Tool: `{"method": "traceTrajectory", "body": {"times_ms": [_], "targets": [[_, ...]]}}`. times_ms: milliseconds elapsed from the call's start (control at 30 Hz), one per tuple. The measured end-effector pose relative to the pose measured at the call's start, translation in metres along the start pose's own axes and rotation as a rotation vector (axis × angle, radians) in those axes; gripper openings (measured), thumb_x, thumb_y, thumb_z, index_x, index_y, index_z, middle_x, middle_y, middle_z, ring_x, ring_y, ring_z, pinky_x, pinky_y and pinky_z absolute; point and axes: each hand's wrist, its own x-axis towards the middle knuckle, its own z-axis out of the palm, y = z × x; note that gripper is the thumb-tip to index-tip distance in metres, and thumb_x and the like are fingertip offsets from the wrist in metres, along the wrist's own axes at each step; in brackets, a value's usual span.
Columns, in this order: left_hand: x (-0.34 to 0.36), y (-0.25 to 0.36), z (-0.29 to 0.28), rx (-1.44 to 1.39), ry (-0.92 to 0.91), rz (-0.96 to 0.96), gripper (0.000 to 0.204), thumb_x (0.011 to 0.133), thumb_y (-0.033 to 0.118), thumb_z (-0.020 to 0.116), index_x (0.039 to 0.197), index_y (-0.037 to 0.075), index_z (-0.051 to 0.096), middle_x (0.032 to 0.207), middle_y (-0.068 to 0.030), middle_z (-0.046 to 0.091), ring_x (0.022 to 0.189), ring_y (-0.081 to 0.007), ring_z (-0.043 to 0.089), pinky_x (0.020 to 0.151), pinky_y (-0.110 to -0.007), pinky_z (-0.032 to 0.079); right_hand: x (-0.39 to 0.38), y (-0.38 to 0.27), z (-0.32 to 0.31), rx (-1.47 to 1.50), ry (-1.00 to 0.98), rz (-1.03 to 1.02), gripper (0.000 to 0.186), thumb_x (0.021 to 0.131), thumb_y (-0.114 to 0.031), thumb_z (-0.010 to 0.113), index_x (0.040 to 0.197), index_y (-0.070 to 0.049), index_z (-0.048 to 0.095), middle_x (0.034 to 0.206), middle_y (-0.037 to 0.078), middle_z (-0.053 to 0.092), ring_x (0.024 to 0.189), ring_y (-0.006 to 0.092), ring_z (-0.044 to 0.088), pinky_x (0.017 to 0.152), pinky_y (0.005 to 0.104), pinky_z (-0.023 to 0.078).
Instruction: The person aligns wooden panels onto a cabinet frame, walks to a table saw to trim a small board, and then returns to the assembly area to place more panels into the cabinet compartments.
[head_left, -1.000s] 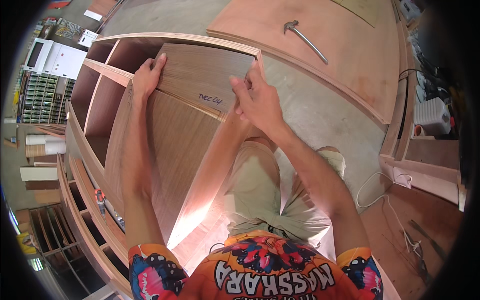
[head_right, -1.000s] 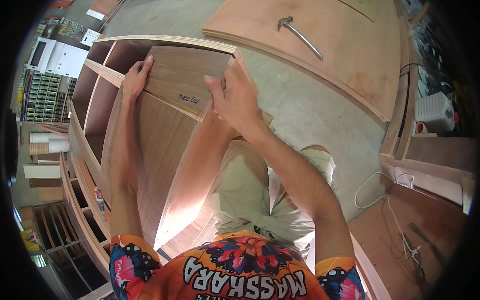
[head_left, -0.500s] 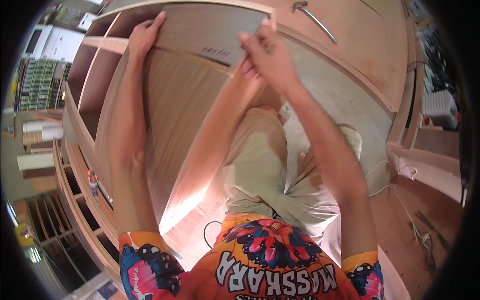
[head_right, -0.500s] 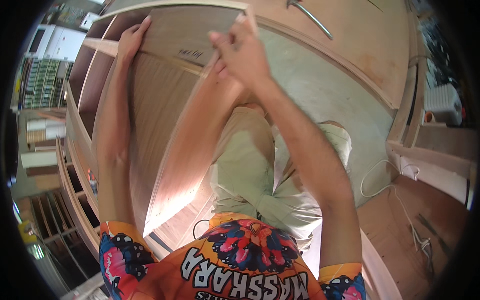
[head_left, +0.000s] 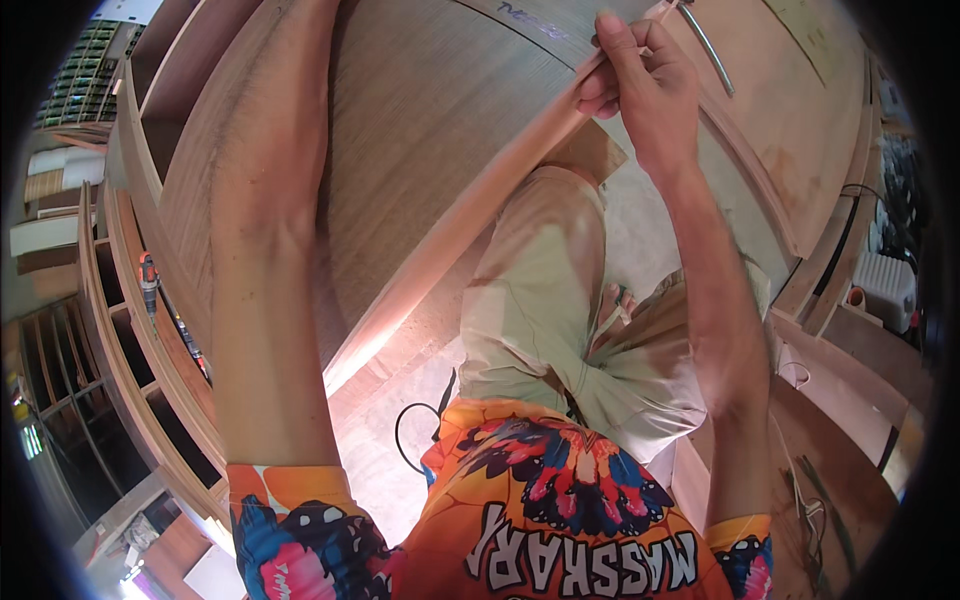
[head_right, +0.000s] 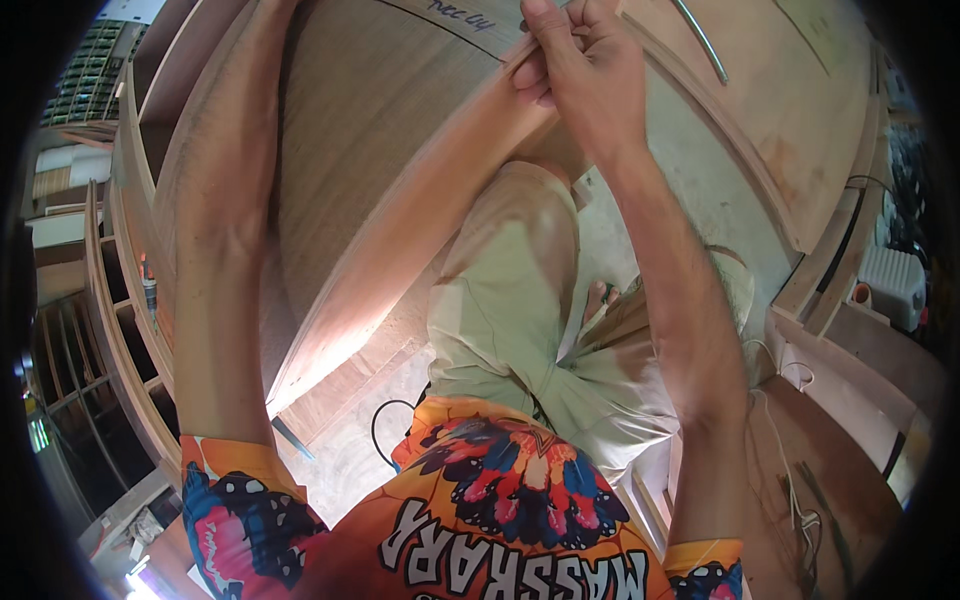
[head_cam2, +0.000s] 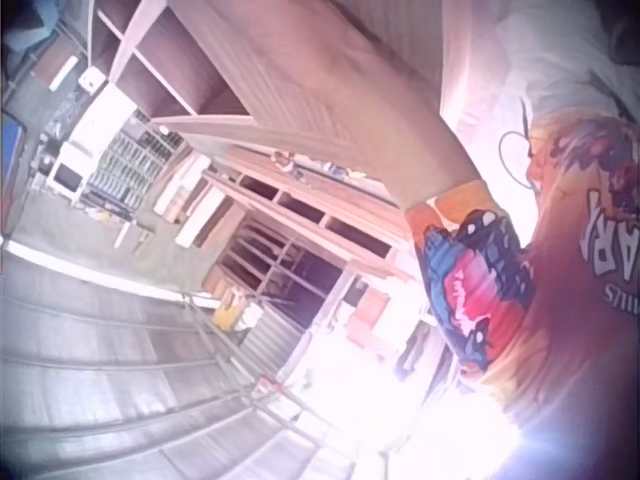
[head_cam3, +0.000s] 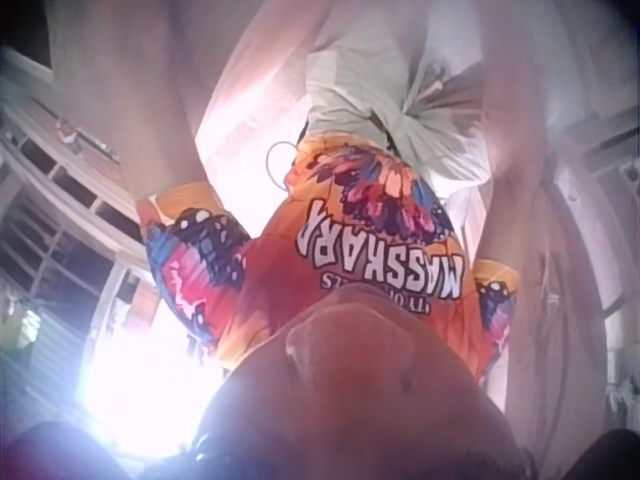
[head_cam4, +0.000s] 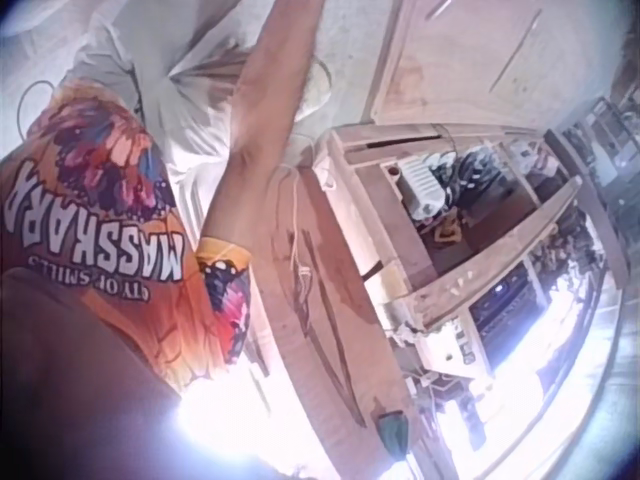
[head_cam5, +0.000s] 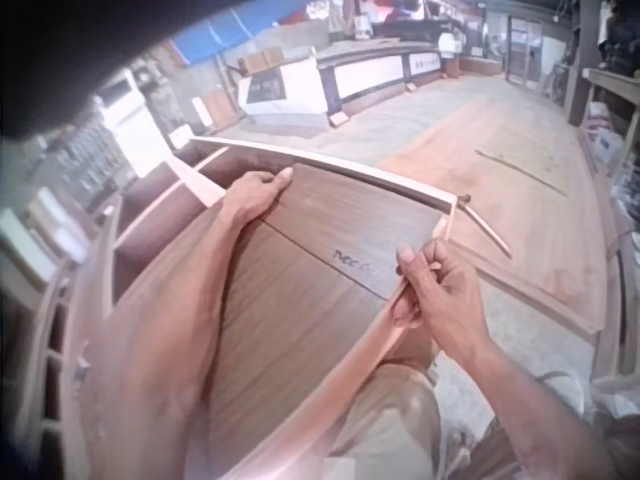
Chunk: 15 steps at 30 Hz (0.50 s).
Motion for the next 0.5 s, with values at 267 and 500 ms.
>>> {"method": "traceTrajectory", "body": {"times_ms": [267, 500], "targets": [[0.0016, 0.0008, 0.0009, -0.019, 0.014, 0.024, 0.078, 0.096, 0.074, 0.056, 0.122, 0.005, 0.079, 0.121, -0.0227, 0.077, 0.122, -0.0389, 0.071, 0.109, -0.046, 0.051, 0.0035, 0.0032, -0.0045, 0.003, 0.050, 0.035, 0.038, 0.110, -0.041, 0.063, 0.096, -0.006, 0.057, 0.065, 0.006, 0.066, 0.050, 0.0120, 0.065, 0.047, 0.0256, 0.055], [0.0006, 0.0023, 0.0001, -0.028, 0.018, 0.034, 0.078, 0.096, 0.074, 0.058, 0.123, 0.003, 0.079, 0.121, -0.0242, 0.077, 0.121, -0.0387, 0.071, 0.108, -0.045, 0.051, 0.0025, 0.0027, -0.0026, 0.044, 0.060, 0.055, 0.040, 0.109, -0.043, 0.064, 0.096, -0.006, 0.057, 0.066, 0.006, 0.066, 0.051, 0.0113, 0.065, 0.048, 0.0247, 0.055]]}}
